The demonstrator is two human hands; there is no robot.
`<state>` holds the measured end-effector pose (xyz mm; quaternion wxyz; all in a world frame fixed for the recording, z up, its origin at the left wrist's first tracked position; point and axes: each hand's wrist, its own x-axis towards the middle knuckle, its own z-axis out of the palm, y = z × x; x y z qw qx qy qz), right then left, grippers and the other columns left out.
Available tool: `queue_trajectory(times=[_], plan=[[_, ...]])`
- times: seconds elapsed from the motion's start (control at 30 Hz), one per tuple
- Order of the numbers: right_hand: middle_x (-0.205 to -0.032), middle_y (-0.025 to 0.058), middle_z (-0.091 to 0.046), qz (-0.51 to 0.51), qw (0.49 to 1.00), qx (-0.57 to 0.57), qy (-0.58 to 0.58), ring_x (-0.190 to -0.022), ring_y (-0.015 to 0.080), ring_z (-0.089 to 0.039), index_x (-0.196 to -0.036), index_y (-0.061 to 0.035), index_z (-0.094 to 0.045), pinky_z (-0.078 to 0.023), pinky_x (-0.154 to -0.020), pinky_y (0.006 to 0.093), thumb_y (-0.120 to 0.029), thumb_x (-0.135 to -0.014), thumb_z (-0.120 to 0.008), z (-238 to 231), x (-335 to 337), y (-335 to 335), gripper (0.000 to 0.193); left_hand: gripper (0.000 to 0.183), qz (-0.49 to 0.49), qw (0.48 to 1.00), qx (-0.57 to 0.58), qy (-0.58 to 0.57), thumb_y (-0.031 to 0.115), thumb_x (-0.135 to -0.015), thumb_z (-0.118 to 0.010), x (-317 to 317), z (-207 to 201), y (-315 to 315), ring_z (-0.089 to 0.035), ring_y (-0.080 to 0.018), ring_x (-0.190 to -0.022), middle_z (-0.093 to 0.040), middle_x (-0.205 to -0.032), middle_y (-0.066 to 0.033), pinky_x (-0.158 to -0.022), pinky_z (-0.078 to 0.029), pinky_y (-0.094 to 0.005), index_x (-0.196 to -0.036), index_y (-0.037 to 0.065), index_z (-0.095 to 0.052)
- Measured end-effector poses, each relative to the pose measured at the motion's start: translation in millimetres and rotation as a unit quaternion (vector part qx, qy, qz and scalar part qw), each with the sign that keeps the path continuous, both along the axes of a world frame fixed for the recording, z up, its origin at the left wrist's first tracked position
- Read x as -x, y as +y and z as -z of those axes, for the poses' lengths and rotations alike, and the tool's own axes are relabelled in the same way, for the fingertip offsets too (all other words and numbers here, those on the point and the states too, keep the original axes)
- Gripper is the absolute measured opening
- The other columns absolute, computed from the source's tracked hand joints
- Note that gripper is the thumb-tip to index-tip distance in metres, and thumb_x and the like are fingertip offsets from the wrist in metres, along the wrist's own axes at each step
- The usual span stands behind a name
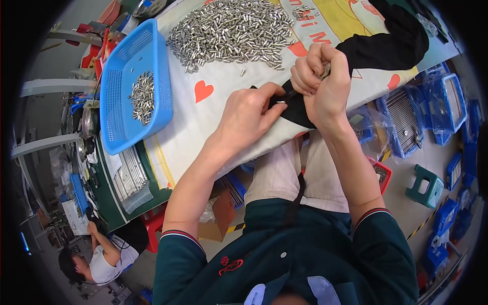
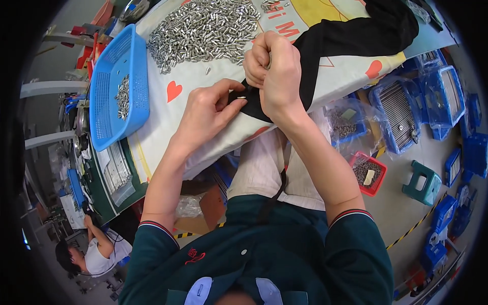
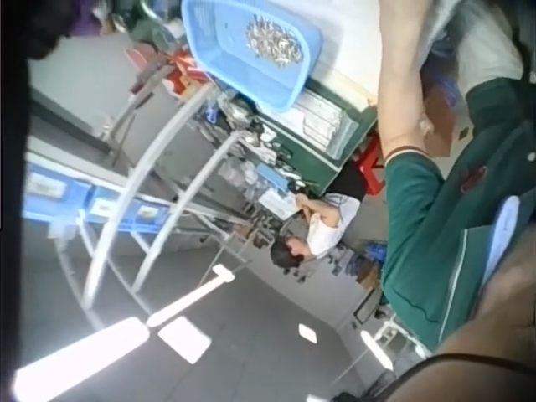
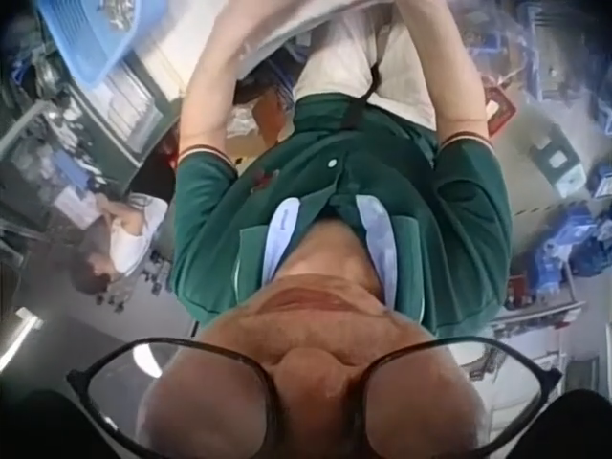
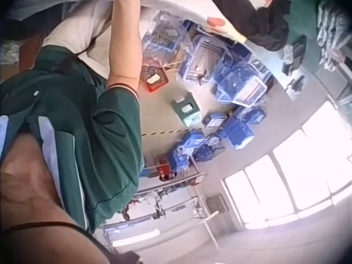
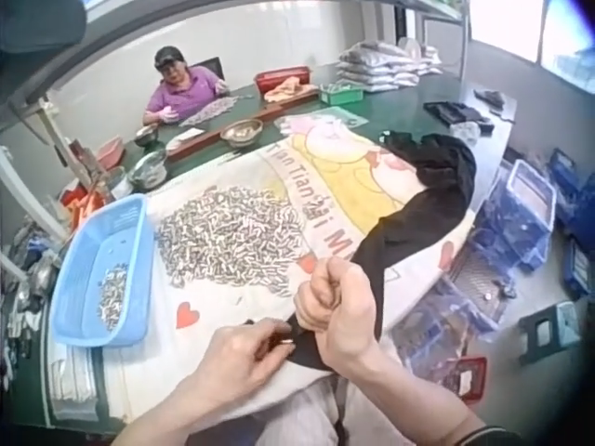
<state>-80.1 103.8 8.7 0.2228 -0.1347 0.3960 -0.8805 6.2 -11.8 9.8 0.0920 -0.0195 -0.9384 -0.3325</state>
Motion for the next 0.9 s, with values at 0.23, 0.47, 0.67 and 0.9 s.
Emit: queue_trajectory(times=[0.23,0.47,0.67,0.9], plan=[[-0.043,-0.0014,-0.024,0.004,0.999,0.05,-0.004,-0.038,0.0062,-0.016,-0.056,-0.0088,-0.028,-0.014,-0.035,0.0233,-0.021,-0.083,-0.031,2,-2,2,0.03,0.009,-0.019,0.999,-0.033,-0.024,0.005,-0.071,-0.062,0,3,-2,-0.028,-0.0072,-0.041,-0.032,-0.044,-0.0013,-0.039,-0.025,-0.0254,-0.075,-0.002,-0.058],[-0.041,-0.0027,-0.022,0.023,0.997,0.069,-0.023,-0.038,0.0072,-0.017,-0.056,-0.0115,-0.025,-0.016,-0.038,0.0233,-0.021,-0.083,-0.028,-2,-8,8,0.029,0.007,-0.032,0.998,-0.026,-0.038,0.005,-0.069,-0.061,1,2,0,-0.04,-0.0166,-0.038,-0.043,-0.044,-0.0069,-0.041,-0.034,-0.0293,-0.069,0.001,-0.057],[-0.041,-0.0023,-0.023,0.006,0.999,0.045,-0.009,-0.039,0.0071,-0.017,-0.056,-0.0113,-0.025,-0.015,-0.038,0.0233,-0.02,-0.082,-0.028,-4,-8,6,0.028,0.007,-0.035,0.998,-0.031,-0.049,0.005,-0.069,-0.061,2,1,0,-0.041,-0.0162,-0.038,-0.045,-0.045,-0.0078,-0.042,-0.034,-0.0292,-0.07,0.0,-0.056],[-0.041,-0.0023,-0.022,0.01,0.999,0.039,-0.002,-0.039,0.0069,-0.016,-0.056,-0.011,-0.025,-0.015,-0.038,0.0236,-0.021,-0.082,-0.028,-5,-10,6,0.028,0.007,-0.037,0.998,-0.032,-0.05,0.005,-0.069,-0.061,0,2,-1,-0.042,-0.0172,-0.039,-0.045,-0.046,-0.0084,-0.042,-0.035,-0.0293,-0.069,0.0,-0.056]])
